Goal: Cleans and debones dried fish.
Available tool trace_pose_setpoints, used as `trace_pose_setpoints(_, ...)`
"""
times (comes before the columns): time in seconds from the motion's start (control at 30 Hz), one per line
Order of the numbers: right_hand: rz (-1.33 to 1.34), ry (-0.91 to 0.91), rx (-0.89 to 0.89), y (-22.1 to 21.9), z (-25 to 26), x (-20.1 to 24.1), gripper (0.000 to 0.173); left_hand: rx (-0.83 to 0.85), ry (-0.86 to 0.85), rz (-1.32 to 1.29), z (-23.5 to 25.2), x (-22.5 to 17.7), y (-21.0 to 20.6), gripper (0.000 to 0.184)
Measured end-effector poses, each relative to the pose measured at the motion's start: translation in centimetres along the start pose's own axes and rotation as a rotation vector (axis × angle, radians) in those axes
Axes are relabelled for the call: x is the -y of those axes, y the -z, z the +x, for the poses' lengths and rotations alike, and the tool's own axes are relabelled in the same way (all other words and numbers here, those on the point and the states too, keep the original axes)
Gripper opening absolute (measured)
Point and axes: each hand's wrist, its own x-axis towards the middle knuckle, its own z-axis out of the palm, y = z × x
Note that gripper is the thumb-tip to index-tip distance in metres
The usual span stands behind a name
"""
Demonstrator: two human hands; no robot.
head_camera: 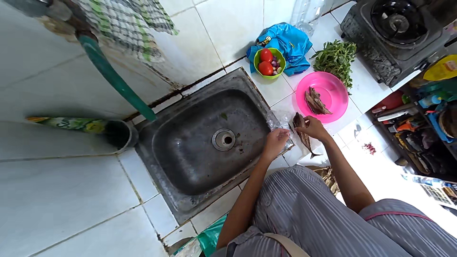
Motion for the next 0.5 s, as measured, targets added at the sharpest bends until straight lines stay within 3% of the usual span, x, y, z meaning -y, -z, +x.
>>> trace_pose_setpoints(0.23, 0.17, 0.101, 0.07, 0.9, -1.3, 1.6, 0.057, -0.064, 0.061, -0.246, 2.3, -1.0, -2.3, 0.036)
trace_pose_setpoints(0.37, 0.17, 0.109, 0.102, 1.5, -1.4, 3.5, 0.058, -0.101, 0.031, -0.255, 2.3, -0.4, -2.2, 0.046)
trace_pose_setpoints(0.5, 0.253, 0.143, 0.154, 2.0, -1.9, 4.3, 0.059, -0.115, 0.025, -0.263, 2.3, -0.2, -1.8, 0.043)
